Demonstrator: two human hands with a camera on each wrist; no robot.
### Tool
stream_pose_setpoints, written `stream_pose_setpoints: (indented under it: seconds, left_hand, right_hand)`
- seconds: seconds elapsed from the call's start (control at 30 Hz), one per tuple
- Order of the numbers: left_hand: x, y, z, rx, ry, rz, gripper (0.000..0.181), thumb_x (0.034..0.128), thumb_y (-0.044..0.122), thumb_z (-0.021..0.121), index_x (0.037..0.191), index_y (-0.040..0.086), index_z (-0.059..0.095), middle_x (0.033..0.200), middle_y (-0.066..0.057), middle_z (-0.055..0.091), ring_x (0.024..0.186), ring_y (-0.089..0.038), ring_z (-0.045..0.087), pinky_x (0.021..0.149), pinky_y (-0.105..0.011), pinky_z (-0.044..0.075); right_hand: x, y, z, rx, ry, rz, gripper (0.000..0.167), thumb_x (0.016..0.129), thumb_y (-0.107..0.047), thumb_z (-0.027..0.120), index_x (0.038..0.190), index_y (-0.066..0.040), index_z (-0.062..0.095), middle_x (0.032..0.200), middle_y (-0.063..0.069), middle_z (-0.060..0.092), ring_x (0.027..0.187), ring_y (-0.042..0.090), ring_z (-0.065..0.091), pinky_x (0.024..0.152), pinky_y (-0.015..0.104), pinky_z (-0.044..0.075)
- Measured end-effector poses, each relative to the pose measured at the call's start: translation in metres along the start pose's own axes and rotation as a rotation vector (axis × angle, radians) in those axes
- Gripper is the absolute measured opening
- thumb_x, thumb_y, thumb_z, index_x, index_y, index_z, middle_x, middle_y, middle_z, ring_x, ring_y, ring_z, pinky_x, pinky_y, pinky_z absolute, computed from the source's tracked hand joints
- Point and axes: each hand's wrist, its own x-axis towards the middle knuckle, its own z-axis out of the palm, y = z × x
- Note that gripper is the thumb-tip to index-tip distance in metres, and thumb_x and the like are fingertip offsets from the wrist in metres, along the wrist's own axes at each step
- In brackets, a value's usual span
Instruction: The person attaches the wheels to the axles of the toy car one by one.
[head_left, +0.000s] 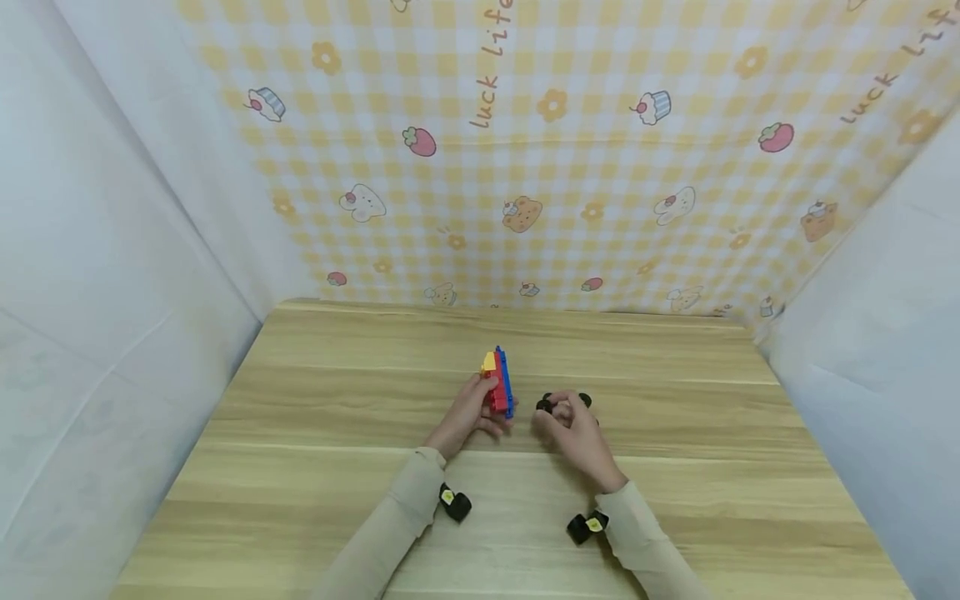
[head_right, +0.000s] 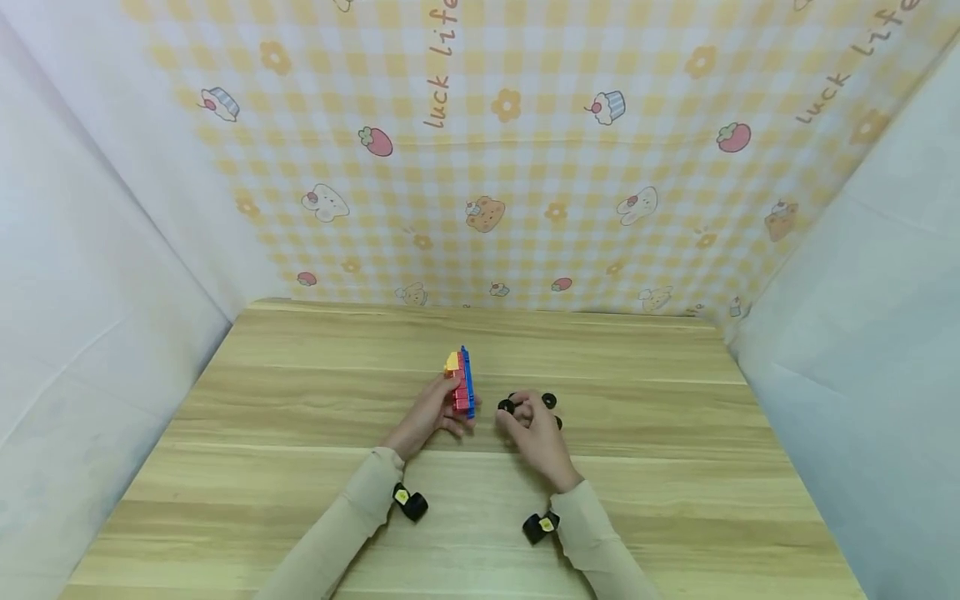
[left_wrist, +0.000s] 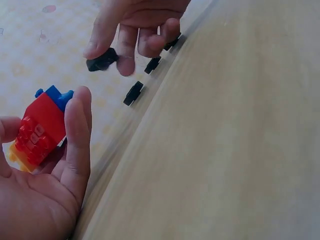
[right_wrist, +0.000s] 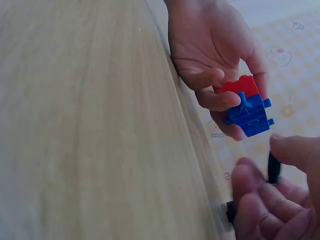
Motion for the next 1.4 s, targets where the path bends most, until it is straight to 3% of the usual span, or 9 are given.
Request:
stream_pose_setpoints:
  seconds: [0.1, 0.3, 0.53, 0.73, 0.87, 1.1, 1.4]
  left_hand:
    - [0.003, 0.0, 0.001, -0.011, -0.02, 0.017, 0.055, 0.1041, 0.048, 0.042, 0.146, 0.013, 0.035, 0.121, -0.021, 0.069, 0.072, -0.019, 0.073, 0.057, -0.031, 0.058]
    - [0.015, 0.0, 0.004, -0.049, -0.027, 0.062, 0.048, 0.1044, 0.035, 0.045, 0.144, 0.011, 0.035, 0.119, -0.021, 0.066, 0.072, -0.017, 0.069, 0.059, -0.032, 0.057]
    - [0.037, 0.003, 0.009, -0.096, -0.03, 0.113, 0.05, 0.106, 0.037, 0.044, 0.148, 0.01, 0.035, 0.095, -0.005, 0.064, 0.074, -0.015, 0.066, 0.066, -0.031, 0.058]
    - [0.044, 0.003, 0.005, -0.089, -0.023, 0.111, 0.051, 0.1067, 0.038, 0.043, 0.147, 0.006, 0.036, 0.093, -0.004, 0.065, 0.073, -0.014, 0.066, 0.066, -0.03, 0.058]
    - [0.048, 0.004, -0.002, -0.055, -0.007, 0.127, 0.05, 0.1066, 0.04, 0.043, 0.144, 0.006, 0.038, 0.091, -0.004, 0.065, 0.075, -0.014, 0.065, 0.068, -0.03, 0.058]
    - [0.065, 0.009, -0.005, -0.072, -0.045, 0.113, 0.047, 0.1071, 0.035, 0.044, 0.144, 0.006, 0.04, 0.097, -0.003, 0.064, 0.079, -0.013, 0.065, 0.072, -0.028, 0.057]
    - [0.062, 0.004, -0.002, -0.087, -0.069, 0.112, 0.047, 0.105, 0.035, 0.05, 0.141, 0.005, 0.044, 0.106, -0.005, 0.065, 0.085, -0.014, 0.067, 0.079, -0.028, 0.058]
  right_hand:
    - [0.006, 0.003, 0.0, 0.111, -0.008, -0.007, 0.039, 0.099, -0.027, 0.062, 0.128, -0.007, 0.046, 0.08, 0.015, 0.064, 0.063, 0.019, 0.064, 0.056, 0.026, 0.052]
    - [0.023, -0.001, 0.007, 0.291, -0.022, -0.001, 0.035, 0.104, -0.021, 0.054, 0.13, 0.0, 0.043, 0.094, 0.027, 0.065, 0.065, 0.015, 0.062, 0.055, 0.027, 0.052]
    - [0.052, -0.007, 0.018, 0.437, 0.084, -0.014, 0.037, 0.101, -0.031, 0.06, 0.127, -0.007, 0.05, 0.092, 0.001, 0.07, 0.07, 0.011, 0.062, 0.061, 0.023, 0.051]
    - [0.059, -0.009, 0.023, 0.459, 0.097, 0.026, 0.035, 0.1, -0.029, 0.062, 0.126, -0.007, 0.053, 0.088, -0.005, 0.07, 0.07, 0.01, 0.063, 0.061, 0.022, 0.051]
    - [0.062, -0.012, 0.026, 0.487, 0.068, 0.049, 0.034, 0.099, -0.028, 0.062, 0.126, -0.008, 0.054, 0.089, -0.002, 0.07, 0.07, 0.01, 0.063, 0.061, 0.023, 0.052]
    - [0.072, -0.014, 0.027, 0.472, 0.061, 0.064, 0.032, 0.099, -0.025, 0.063, 0.123, -0.005, 0.054, 0.085, 0.002, 0.066, 0.068, 0.012, 0.062, 0.06, 0.023, 0.052]
    - [0.063, -0.014, 0.022, 0.389, 0.06, 0.038, 0.027, 0.1, -0.024, 0.061, 0.117, -0.004, 0.057, 0.089, 0.006, 0.067, 0.071, 0.013, 0.064, 0.06, 0.024, 0.053]
